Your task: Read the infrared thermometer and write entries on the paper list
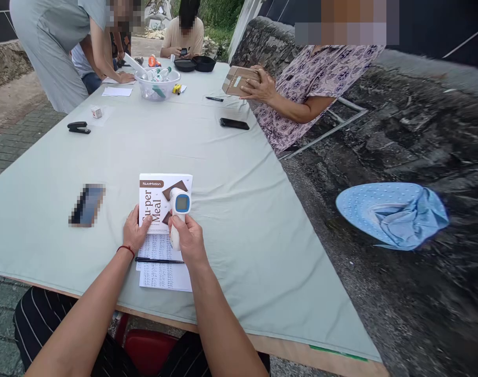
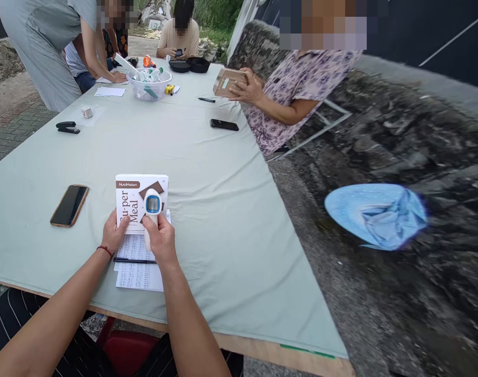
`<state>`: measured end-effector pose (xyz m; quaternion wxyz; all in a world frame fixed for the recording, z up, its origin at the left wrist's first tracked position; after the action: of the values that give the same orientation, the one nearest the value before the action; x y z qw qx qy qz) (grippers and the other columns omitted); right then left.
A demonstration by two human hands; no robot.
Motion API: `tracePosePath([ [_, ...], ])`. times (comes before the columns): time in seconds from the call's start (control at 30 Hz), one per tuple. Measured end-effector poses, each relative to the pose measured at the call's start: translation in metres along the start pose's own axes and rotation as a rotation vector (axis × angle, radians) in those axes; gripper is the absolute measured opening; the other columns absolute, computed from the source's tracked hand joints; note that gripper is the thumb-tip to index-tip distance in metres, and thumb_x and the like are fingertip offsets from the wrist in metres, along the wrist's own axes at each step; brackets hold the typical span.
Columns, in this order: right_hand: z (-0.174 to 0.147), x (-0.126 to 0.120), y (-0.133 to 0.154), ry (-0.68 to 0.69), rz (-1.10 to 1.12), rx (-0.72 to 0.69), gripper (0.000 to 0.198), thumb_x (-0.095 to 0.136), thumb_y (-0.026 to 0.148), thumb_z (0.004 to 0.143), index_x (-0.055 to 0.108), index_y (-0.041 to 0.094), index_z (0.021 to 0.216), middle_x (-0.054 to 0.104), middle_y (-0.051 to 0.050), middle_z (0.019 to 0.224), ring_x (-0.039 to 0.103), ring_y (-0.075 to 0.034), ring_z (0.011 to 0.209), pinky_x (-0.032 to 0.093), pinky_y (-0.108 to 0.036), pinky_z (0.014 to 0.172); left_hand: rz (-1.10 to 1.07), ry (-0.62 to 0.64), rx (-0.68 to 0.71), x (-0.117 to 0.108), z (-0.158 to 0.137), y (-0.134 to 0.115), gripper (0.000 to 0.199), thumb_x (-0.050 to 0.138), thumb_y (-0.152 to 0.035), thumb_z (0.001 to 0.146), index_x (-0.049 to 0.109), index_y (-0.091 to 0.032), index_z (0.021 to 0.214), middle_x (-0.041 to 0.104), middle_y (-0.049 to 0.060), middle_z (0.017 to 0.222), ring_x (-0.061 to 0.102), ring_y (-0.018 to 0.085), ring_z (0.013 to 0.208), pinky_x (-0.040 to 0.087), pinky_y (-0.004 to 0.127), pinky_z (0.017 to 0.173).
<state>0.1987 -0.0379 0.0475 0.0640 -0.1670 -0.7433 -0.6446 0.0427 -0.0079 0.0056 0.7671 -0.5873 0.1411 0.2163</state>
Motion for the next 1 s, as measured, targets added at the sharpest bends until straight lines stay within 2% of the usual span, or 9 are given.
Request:
tracePosePath([
  [0.17, 0.0, 0.001, 0.0, -0.024, -0.023, -0.006, 0.041, 0.066, 0.054, 0.07, 0.065, 0.017, 0.088, 0.062, 0.002, 0.066, 0.051, -0.012, 0.054, 0.041, -0.024, 0.05, 0.005, -0.007, 0.003, 0.001, 0.0, 0.0, 0.046, 0.047, -0.058, 0.089, 0.059, -0.023, 0.117, 0.067, 0.007, 0.106, 0.061, 0.025, 0.097, 0.047, 0.038, 0.085],
  [0.4, -0.004, 0.003, 0.007, -0.005, 0.056, 0.021, 0.04, 0.069, 0.051, 0.066, 0.064, 0.017, 0.087, 0.058, 0.004, 0.063, 0.048, -0.01, 0.052, 0.04, -0.024, 0.049, -0.024, -0.001, 0.005, 0.001, 0.0, -0.001, 0.046, 0.047, -0.058, 0.088, 0.058, -0.023, 0.117, 0.067, 0.007, 0.109, 0.061, 0.025, 0.1, 0.046, 0.038, 0.087],
  [0.7, -0.014, -0.002, 0.011, 0.033, 0.044, 0.031, 0.04, 0.069, 0.049, 0.07, 0.066, 0.017, 0.094, 0.058, 0.003, 0.067, 0.046, -0.01, 0.054, 0.038, -0.024, 0.05, -0.002, -0.005, -0.006, 0.001, 0.0, 0.001, 0.049, 0.047, -0.058, 0.088, 0.057, -0.023, 0.121, 0.067, 0.008, 0.112, 0.061, 0.026, 0.103, 0.047, 0.039, 0.088],
  [0.83, -0.03, -0.01, 0.019, 0.014, 0.044, -0.006, 0.036, 0.068, 0.044, 0.071, 0.066, 0.017, 0.094, 0.058, 0.002, 0.068, 0.044, -0.01, 0.056, 0.038, -0.024, 0.051, 0.031, -0.015, -0.019, 0.001, 0.0, 0.0, 0.05, 0.046, -0.058, 0.089, 0.057, -0.022, 0.121, 0.067, 0.008, 0.11, 0.061, 0.027, 0.104, 0.047, 0.04, 0.088],
  [1.0, -0.055, -0.034, 0.028, -0.097, 0.044, -0.045, 0.03, 0.069, 0.042, 0.07, 0.066, 0.018, 0.088, 0.059, 0.001, 0.073, 0.045, -0.011, 0.06, 0.039, -0.025, 0.056, 0.051, -0.023, -0.008, -0.001, 0.003, -0.001, 0.052, 0.044, -0.059, 0.088, 0.058, -0.02, 0.12, 0.067, 0.01, 0.111, 0.061, 0.028, 0.103, 0.047, 0.043, 0.09],
])
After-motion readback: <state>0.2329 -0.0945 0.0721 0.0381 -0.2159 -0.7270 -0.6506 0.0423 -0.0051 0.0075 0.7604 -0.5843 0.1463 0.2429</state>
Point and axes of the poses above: each hand's wrist, its own z-axis towards the middle knuckle, its own x-axis out of the palm, y = z × x, the point moved 1 cm from there along z, towards the middle knuckle
